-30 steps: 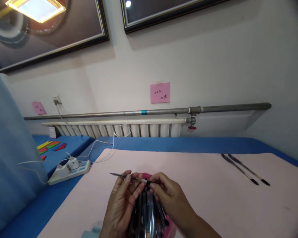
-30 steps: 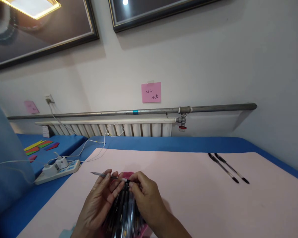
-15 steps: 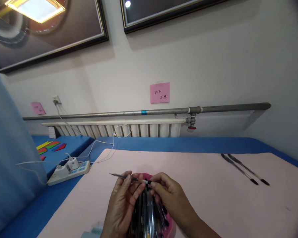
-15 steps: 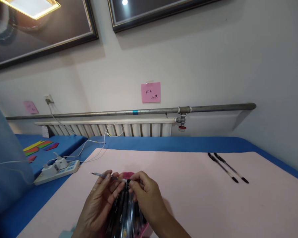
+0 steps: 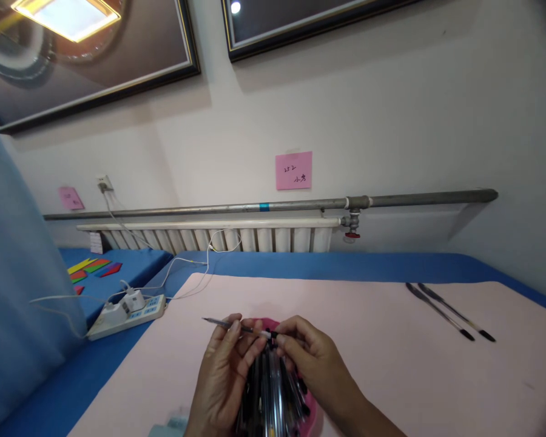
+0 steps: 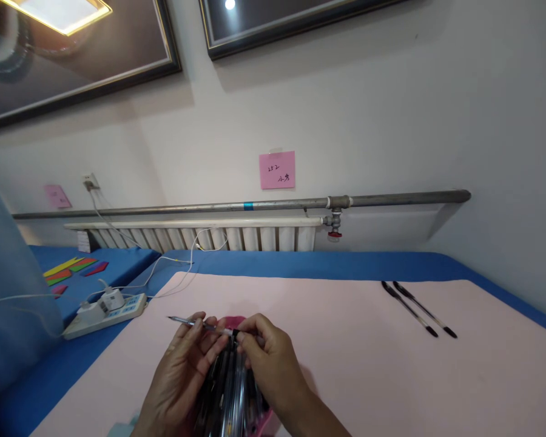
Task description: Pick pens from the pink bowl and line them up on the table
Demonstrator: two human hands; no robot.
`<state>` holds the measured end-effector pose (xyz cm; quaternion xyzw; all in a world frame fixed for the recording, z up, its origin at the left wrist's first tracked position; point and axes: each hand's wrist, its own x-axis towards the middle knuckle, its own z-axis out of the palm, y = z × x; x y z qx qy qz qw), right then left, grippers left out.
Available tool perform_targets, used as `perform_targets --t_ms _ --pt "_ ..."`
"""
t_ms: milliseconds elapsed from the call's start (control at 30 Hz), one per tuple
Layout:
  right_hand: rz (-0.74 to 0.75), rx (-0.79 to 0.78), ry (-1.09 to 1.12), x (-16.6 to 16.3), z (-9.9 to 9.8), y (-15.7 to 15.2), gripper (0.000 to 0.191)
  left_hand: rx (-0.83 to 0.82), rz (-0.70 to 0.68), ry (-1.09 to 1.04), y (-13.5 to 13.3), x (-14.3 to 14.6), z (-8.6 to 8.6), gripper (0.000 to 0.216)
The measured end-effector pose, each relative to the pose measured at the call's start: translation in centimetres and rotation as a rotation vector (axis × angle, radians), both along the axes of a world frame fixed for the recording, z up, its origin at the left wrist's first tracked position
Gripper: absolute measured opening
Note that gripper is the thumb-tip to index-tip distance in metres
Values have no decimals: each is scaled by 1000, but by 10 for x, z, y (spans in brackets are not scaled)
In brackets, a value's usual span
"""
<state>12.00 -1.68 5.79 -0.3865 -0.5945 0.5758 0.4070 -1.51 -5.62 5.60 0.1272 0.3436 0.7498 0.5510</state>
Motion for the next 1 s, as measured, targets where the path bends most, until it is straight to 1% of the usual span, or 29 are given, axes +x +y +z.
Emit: perform_targets --t_ms 133,200,367,433,500,533,600,667,700,733,800,867,933,967,1000 --pt "22 23 -8 -1 -1 0 7 -12 0 -3 -1 1 1 14" --pt "14 74 -30 -1 -2 -1 8 -13 -1 0 -1 2 2 14" --pt "-11 369 -155 2 -2 -3 10 2 -12 -13 -2 4 0 17" --pt "-10 440 -185 3 -3 -4 12 6 -35 -13 -1 4 -2 18" --pt "-11 445 -200 2 -4 -3 12 6 -44 -8 -1 4 -4 18" --pt "-7 418 -197 2 -5 -3 12 3 -41 -5 -1 3 -4 18" --pt "17 293 -168 0 -7 -2 12 -2 -35 4 -1 3 -4 18" --pt "74 136 -140 -2 -8 -1 20 -5 -37 19 -2 2 -3 18" --pt "95 92 -130 -2 -8 -1 23 -7 -37 27 -2 2 -2 18" --pt "106 85 -126 -3 -8 0 22 -11 -36 33 -2 2 -1 18" --pt "82 156 -142 -2 -7 0 12 -26 -22 38 -2 2 0 17" --pt "22 273 -193 -1 -7 -1 10 -34 -11 38 -1 2 1 17" --pt "1 371 -262 1 -6 -1 3 -33 -9 40 -1 2 1 17" --pt "8 410 -284 2 -6 -1 4 -30 -10 39 -1 2 1 16" --pt "28 435 -296 3 -6 0 9 -27 -8 37 -1 2 1 16"
